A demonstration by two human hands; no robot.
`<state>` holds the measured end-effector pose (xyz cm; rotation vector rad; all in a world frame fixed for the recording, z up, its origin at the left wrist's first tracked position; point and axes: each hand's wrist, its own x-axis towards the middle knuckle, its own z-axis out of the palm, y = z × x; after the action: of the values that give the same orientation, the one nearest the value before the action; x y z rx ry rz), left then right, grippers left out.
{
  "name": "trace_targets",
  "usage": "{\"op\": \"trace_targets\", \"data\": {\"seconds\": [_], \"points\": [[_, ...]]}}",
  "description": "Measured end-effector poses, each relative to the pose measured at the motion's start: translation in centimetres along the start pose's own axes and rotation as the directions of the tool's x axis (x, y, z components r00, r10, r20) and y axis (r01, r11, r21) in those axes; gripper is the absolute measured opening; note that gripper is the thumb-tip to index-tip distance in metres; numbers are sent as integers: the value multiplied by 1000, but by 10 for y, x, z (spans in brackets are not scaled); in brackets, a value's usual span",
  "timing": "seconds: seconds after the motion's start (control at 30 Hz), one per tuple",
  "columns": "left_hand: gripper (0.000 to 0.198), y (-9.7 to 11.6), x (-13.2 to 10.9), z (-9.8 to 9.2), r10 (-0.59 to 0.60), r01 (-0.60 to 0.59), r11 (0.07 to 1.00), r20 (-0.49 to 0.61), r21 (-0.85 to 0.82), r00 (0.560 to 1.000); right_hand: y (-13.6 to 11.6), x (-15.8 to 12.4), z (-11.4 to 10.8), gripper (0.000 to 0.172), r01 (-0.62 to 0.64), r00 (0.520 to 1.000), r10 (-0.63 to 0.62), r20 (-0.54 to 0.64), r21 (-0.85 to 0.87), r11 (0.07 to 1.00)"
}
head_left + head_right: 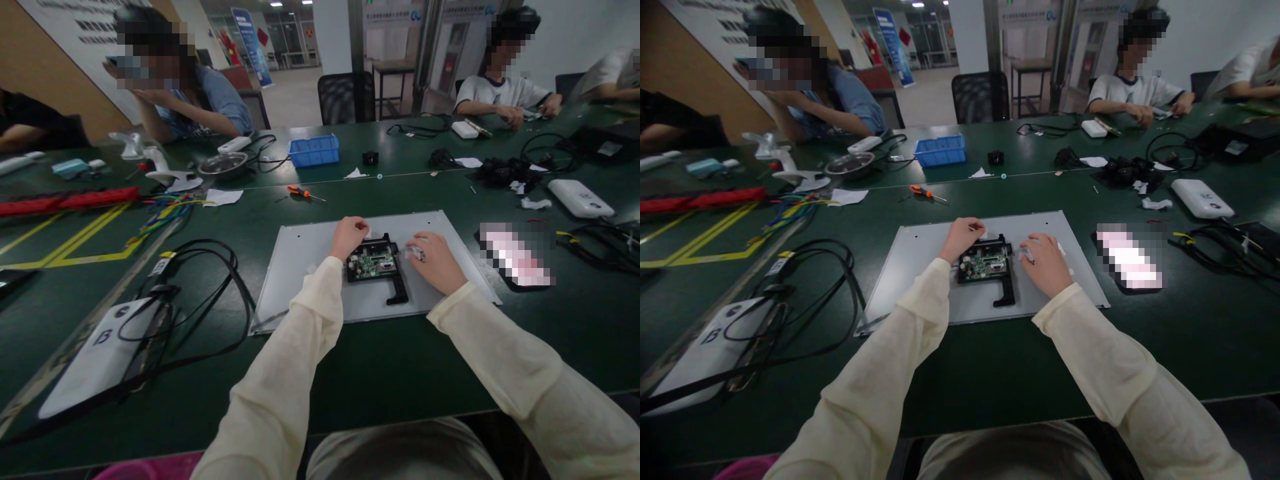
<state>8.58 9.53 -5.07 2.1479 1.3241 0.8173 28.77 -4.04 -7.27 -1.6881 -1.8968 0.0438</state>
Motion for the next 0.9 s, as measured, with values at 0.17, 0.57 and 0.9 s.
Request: {"op": "trace_targets", "data": {"seconds": [0.17,0.57,0.9], "points": [[11,-1,3,-8,-33,32,993,-6,-116,999,-2,0,-1,28,-9,1000,9,11,9,1000],[9,10,1,5,71,-47,982,125,-182,990,-4,0,-3,28,-1,999,0,36,25,1000],[11,16,-1,-3,78,-67,995,164,-70,983,-4,-1,-3,28,0,997,-1,78,17,1000]]}}
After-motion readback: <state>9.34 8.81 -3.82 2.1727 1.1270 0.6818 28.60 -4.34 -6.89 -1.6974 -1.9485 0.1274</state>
